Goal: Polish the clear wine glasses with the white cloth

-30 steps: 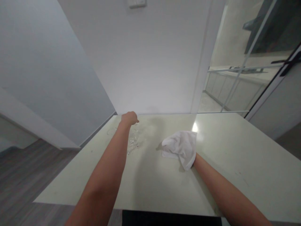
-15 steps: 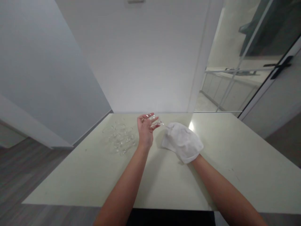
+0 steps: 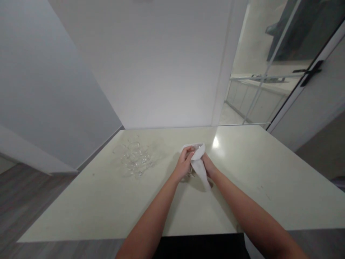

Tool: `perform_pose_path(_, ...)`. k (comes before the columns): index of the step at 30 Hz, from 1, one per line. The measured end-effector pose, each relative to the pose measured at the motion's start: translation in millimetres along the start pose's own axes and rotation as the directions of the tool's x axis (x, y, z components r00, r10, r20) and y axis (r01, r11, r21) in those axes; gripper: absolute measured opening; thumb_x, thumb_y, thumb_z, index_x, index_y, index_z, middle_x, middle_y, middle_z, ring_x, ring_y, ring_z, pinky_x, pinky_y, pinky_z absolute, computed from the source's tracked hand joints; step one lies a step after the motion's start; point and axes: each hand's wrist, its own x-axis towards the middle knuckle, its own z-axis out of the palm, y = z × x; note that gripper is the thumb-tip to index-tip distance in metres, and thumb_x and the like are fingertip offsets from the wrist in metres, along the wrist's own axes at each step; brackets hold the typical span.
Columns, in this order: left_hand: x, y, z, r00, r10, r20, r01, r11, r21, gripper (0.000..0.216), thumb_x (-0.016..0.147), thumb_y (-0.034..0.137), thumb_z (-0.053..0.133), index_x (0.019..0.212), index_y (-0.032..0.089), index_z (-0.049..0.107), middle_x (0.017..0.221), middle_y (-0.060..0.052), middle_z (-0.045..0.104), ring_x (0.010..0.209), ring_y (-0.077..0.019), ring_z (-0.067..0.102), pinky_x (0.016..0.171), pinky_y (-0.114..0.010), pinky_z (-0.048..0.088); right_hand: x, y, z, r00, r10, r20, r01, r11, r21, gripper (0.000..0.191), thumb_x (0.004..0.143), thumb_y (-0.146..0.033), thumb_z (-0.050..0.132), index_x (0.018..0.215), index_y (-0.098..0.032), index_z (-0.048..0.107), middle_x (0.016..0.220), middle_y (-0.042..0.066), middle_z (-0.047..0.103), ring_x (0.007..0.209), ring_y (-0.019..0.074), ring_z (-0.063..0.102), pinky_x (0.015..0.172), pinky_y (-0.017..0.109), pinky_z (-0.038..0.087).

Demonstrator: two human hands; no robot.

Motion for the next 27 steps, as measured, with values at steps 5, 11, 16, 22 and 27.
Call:
perform_pose_path(5,-2.1,-7.2,0.3,0.991,0.124,0.056,-0.134,0.965,0.227,0.046,0.087,0.035,0.050,0.132,0.023,0.044,0.128,-0.009,0.045,0.118,-0.0204,0.045,0.100,-0.034,0.037,1.7,4.7,-7.8,0.994,-0.081,-0.079,0.083,0.996,0.020,0.043,0.073,-0.050,0.062,0.103,-0.020,0.058,0.089,0.005,0.069,0.073,0.0181,0.063,0.066,0.029,0.051)
perform_pose_path(11,-3.0,-6.4,-1.8,0.984,0.120,0.133,-0.157,0.937,0.314,0.057,0.083,0.036,0.055,0.137,0.024,0.038,0.120,-0.010,0.047,0.102,-0.0199,0.052,0.084,-0.031,0.046,9.0,9.4,-17.5,0.981,-0.150,-0.127,0.147,0.989,-0.029,0.035,0.072,-0.046,0.063,0.094,-0.019,0.059,0.087,0.003,0.067,0.072,0.0160,0.061,0.070,0.029,0.049)
perform_pose_path(16,-4.7,-2.4,-9.1,0.973,0.128,0.191,-0.199,0.886,0.420,0.060,0.079,0.030,0.058,0.135,0.023,0.041,0.119,-0.008,0.053,0.088,-0.0173,0.056,0.079,-0.029,0.046,10.0,5.1,-28.2,0.976,-0.174,-0.130,0.139,0.961,-0.241,0.030,0.067,-0.036,0.068,0.090,-0.017,0.061,0.082,0.001,0.066,0.070,0.0147,0.058,0.065,0.025,0.046)
perform_pose_path(22,-10.5,2.5,-9.5,0.996,0.042,0.082,-0.086,0.741,0.666,0.053,0.076,0.035,0.061,0.125,0.028,0.043,0.104,-0.002,0.063,0.071,-0.0169,0.059,0.071,-0.030,0.044,13.0,3.2,-31.8,0.951,-0.247,-0.187,0.161,0.910,-0.382,0.024,0.069,-0.033,0.061,0.085,-0.016,0.062,0.077,0.000,0.065,0.067,0.0136,0.054,0.062,0.024,0.042)
perform_pose_path(27,-10.9,3.2,-5.2,0.988,0.108,0.109,-0.152,0.570,0.808,0.038,0.079,0.032,0.059,0.115,0.025,0.049,0.098,-0.006,0.064,0.085,-0.0222,0.061,0.079,-0.033,0.041,16.5,6.5,-31.8,0.898,-0.266,-0.351,0.178,0.949,-0.262,0.025,0.068,-0.035,0.059,0.086,-0.017,0.058,0.076,-0.001,0.062,0.064,0.0124,0.052,0.060,0.023,0.042)
